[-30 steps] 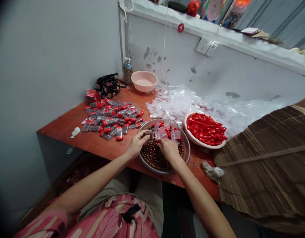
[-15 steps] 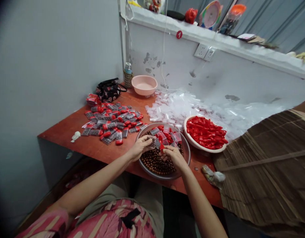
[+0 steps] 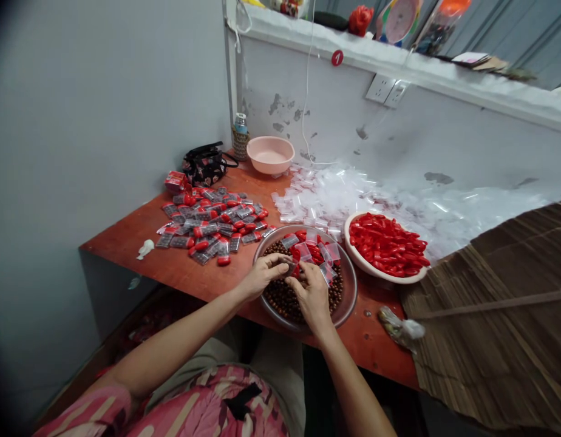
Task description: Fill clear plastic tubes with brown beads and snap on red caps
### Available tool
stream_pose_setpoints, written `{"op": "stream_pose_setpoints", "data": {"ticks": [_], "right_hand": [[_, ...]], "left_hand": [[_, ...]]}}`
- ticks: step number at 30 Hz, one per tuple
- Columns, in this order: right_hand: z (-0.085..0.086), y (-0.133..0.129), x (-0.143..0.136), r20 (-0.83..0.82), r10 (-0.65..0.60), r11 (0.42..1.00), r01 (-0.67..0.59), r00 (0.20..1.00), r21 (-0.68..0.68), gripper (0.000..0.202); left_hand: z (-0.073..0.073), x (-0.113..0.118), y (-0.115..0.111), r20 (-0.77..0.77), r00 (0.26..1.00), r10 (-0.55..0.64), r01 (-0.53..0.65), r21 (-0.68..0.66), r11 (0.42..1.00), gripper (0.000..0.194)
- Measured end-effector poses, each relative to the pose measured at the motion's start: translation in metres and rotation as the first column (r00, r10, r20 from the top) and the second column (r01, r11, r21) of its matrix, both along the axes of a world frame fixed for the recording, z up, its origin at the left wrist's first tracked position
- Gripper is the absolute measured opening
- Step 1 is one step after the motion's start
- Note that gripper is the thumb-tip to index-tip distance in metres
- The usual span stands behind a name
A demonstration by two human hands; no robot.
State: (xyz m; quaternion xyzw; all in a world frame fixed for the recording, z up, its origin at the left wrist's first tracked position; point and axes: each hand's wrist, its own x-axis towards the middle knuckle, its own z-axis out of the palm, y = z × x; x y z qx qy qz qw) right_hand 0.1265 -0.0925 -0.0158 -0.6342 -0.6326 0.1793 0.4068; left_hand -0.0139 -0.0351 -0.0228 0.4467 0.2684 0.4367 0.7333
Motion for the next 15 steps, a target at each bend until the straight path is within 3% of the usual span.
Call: {"op": "stream_pose_setpoints", "data": {"ticks": [5, 11, 15], "right_hand": [[0.000, 0.004, 0.019, 0.114, 0.080, 0.996, -0.083, 0.990, 0.027, 0.029], [0.015, 0.000, 0.045, 0.019, 0.016, 0.996, -0.018, 1.000, 0.090, 0.042], [0.029, -0.002, 0.039, 0.272, 0.181, 0.967, -0.221, 0.945, 0.126, 0.030]], "left_hand": [[-0.003, -0.003, -0.001, -0.048, 0.997, -0.057, 0.063, 0.120, 0.991, 0.031], [-0.006, -0.001, -0.005, -0.211, 0.975, 0.071, 0.011, 0.361, 0.932, 0.025], [-0.005, -0.002, -0.010, -0.312, 0.938, 0.148, 0.033, 0.508, 0.861, 0.023]]}}
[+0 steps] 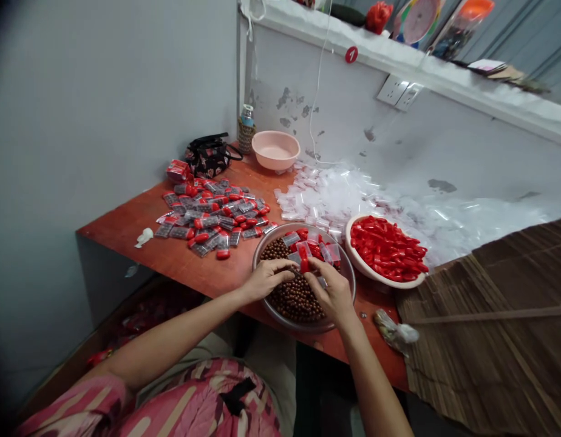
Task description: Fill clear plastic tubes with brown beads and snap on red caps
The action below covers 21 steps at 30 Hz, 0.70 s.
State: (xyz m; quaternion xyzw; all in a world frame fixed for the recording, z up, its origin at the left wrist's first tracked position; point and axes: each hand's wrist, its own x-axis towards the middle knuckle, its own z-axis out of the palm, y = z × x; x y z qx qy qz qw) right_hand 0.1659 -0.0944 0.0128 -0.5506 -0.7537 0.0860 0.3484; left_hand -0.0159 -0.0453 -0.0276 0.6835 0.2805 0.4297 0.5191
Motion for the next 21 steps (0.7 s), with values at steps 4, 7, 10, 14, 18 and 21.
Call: {"op": "stream_pose_setpoints", "data": {"ticks": [4, 7, 10, 14, 18, 21], "right_hand": [[0.003, 0.002, -0.009, 0.193, 0.153, 0.985, -0.166, 0.969, 0.052, 0.028], [0.002, 0.000, -0.011, 0.260, 0.166, 0.979, -0.191, 0.951, 0.074, 0.028], [0.001, -0.006, -0.013, 0.369, 0.142, 0.976, -0.191, 0.919, 0.100, 0.030], [-0.005, -0.013, -0.017, 0.468, 0.104, 0.976, -0.180, 0.878, 0.121, 0.032], [-0.015, -0.011, -0.006, 0.337, 0.179, 0.977, -0.208, 0.924, 0.052, 0.031], [-0.011, -0.007, 0.008, 0.147, 0.251, 0.961, -0.229, 0.957, -0.154, 0.030]], "left_hand": [[0.000, -0.002, -0.004, -0.031, 0.999, 0.015, -0.013, 0.051, 0.999, 0.023], [-0.002, -0.002, -0.006, -0.031, 0.999, 0.013, -0.010, 0.095, 0.995, 0.024], [-0.008, -0.001, -0.007, -0.022, 1.000, 0.011, -0.008, 0.143, 0.990, 0.024], [-0.019, 0.002, -0.008, -0.103, 0.994, 0.028, -0.002, 0.247, 0.969, 0.022], [-0.020, 0.000, -0.007, -0.211, 0.977, 0.024, 0.048, 0.328, 0.943, 0.020], [-0.012, -0.002, -0.006, -0.252, 0.965, -0.079, 0.151, 0.281, 0.948, 0.022]]}}
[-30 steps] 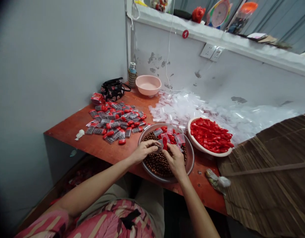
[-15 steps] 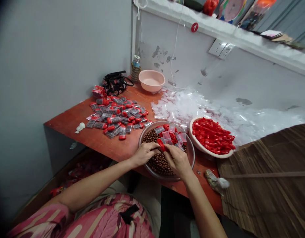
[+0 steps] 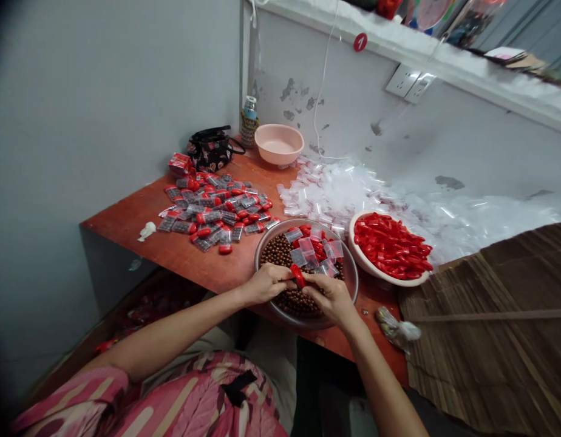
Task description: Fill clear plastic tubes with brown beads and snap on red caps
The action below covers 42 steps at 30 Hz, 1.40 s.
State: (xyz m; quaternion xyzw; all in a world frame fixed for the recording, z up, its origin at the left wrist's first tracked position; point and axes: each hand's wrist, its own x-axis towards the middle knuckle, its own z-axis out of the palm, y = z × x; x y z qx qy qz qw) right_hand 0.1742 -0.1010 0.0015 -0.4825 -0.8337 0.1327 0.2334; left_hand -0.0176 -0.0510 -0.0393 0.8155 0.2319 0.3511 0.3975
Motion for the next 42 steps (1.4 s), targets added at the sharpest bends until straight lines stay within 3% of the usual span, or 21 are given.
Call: {"op": "stream_pose_setpoints", "data": {"ticks": [2, 5, 8, 10, 13, 15, 19, 23, 28, 32, 35, 39, 42], "right_hand": [[0.011, 0.001, 0.003, 0.023, -0.012, 0.997, 0.014, 1.000, -0.081, 0.048], [0.034, 0.003, -0.005, 0.205, 0.061, 0.998, -0.059, 0.977, -0.015, 0.075], [0.054, 0.005, -0.015, 0.386, 0.223, 0.970, -0.242, 0.895, 0.001, 0.067], [0.058, 0.006, -0.016, 0.417, 0.221, 0.961, -0.269, 0.882, 0.059, 0.055], [0.050, 0.002, -0.012, 0.352, 0.063, 0.955, -0.158, 0.934, 0.250, 0.040], [0.036, -0.002, -0.012, 0.284, -0.040, 0.934, -0.065, 0.958, 0.352, 0.042], [0.003, -0.007, -0.024, 0.215, -0.191, 0.900, 0.084, 0.958, 0.427, 0.066], [-0.013, -0.001, -0.039, 0.185, -0.284, 0.869, 0.171, 0.941, 0.465, 0.072], [-0.018, 0.005, -0.043, 0.150, -0.301, 0.827, 0.180, 0.942, 0.532, 0.064], [-0.023, 0.007, -0.043, 0.144, -0.307, 0.826, 0.188, 0.941, 0.532, 0.065], [-0.022, 0.008, -0.042, 0.127, -0.282, 0.860, 0.191, 0.951, 0.473, 0.068], [-0.009, 0.016, -0.036, 0.114, -0.199, 0.935, 0.154, 0.973, 0.319, 0.086], [0.003, 0.033, -0.027, 0.042, -0.235, 0.933, 0.214, 0.971, 0.290, 0.068]], "left_hand": [[0.006, -0.001, 0.001, -0.039, 0.997, -0.070, 0.068, -0.034, 0.997, 0.022], [0.010, -0.002, 0.002, -0.079, 0.982, -0.174, 0.168, -0.074, 0.983, 0.021], [0.008, -0.003, 0.003, -0.046, 0.982, -0.183, 0.174, -0.156, 0.972, 0.021], [0.008, -0.002, 0.005, 0.019, 0.989, -0.146, 0.147, -0.236, 0.961, 0.022], [0.009, -0.001, 0.006, 0.157, 0.984, -0.090, 0.143, -0.367, 0.919, 0.028], [0.010, 0.000, 0.007, 0.225, 0.974, -0.036, 0.130, -0.422, 0.897, 0.030], [0.010, 0.001, 0.009, 0.299, 0.954, 0.032, 0.103, -0.424, 0.900, 0.027], [0.006, 0.002, 0.012, 0.316, 0.945, 0.081, 0.075, -0.454, 0.888, 0.025], [0.004, 0.004, 0.014, 0.307, 0.943, 0.126, 0.044, -0.492, 0.870, 0.024], [0.004, 0.006, 0.016, 0.340, 0.932, 0.129, 0.075, -0.528, 0.846, 0.023], [0.004, 0.008, 0.016, 0.403, 0.904, 0.141, 0.122, -0.561, 0.819, 0.025], [0.008, 0.010, 0.013, 0.472, 0.838, 0.273, 0.152, -0.683, 0.714, 0.033], [0.011, 0.004, 0.015, 0.515, 0.788, 0.336, 0.180, -0.715, 0.675, 0.037]]}}
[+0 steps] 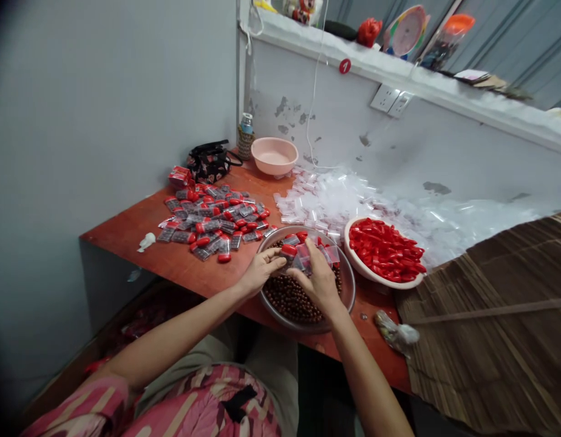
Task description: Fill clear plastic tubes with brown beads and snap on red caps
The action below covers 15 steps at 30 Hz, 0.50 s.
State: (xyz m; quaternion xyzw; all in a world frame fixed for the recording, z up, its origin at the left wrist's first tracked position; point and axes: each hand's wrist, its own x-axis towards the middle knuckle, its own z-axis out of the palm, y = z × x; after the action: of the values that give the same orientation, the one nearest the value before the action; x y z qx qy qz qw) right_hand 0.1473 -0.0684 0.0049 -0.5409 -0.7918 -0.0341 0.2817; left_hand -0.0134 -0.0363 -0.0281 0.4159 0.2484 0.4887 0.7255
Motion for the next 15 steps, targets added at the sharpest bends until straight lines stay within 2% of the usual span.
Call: {"op": "stream_pose_setpoints", "data": {"ticks": [2, 4, 6, 8, 10, 12, 15], "right_hand": [[0.005, 0.018, 0.005, 0.060, -0.010, 1.000, 0.009, 0.998, 0.011, 0.044], [0.007, 0.037, 0.004, 0.266, 0.011, 0.999, -0.003, 0.964, -0.033, 0.035], [0.007, 0.055, -0.001, 0.495, 0.059, 0.993, -0.001, 0.867, -0.116, 0.034], [0.005, 0.070, -0.009, 0.612, 0.101, 0.985, 0.009, 0.785, -0.174, 0.033], [0.001, 0.081, -0.016, 0.637, 0.112, 0.982, 0.014, 0.763, -0.190, 0.028], [-0.002, 0.090, -0.020, 0.639, 0.111, 0.981, 0.019, 0.761, -0.193, 0.023], [-0.003, 0.096, -0.019, 0.634, 0.105, 0.981, 0.024, 0.766, -0.192, 0.019]], "left_hand": [[0.000, -0.011, 0.009, 0.005, 0.998, 0.057, -0.057, 0.023, 0.998, 0.038], [-0.002, -0.028, 0.028, -0.058, 0.980, 0.191, -0.186, 0.081, 0.979, 0.036], [-0.007, -0.051, 0.056, -0.176, 0.905, 0.387, -0.361, 0.163, 0.918, 0.033], [-0.014, -0.075, 0.086, -0.292, 0.797, 0.528, -0.482, 0.219, 0.848, 0.028], [-0.021, -0.097, 0.112, -0.336, 0.739, 0.584, -0.532, 0.241, 0.812, 0.027], [-0.026, -0.112, 0.129, -0.366, 0.694, 0.620, -0.565, 0.258, 0.784, 0.030], [-0.025, -0.122, 0.132, -0.400, 0.636, 0.659, -0.593, 0.292, 0.750, 0.036]]}}
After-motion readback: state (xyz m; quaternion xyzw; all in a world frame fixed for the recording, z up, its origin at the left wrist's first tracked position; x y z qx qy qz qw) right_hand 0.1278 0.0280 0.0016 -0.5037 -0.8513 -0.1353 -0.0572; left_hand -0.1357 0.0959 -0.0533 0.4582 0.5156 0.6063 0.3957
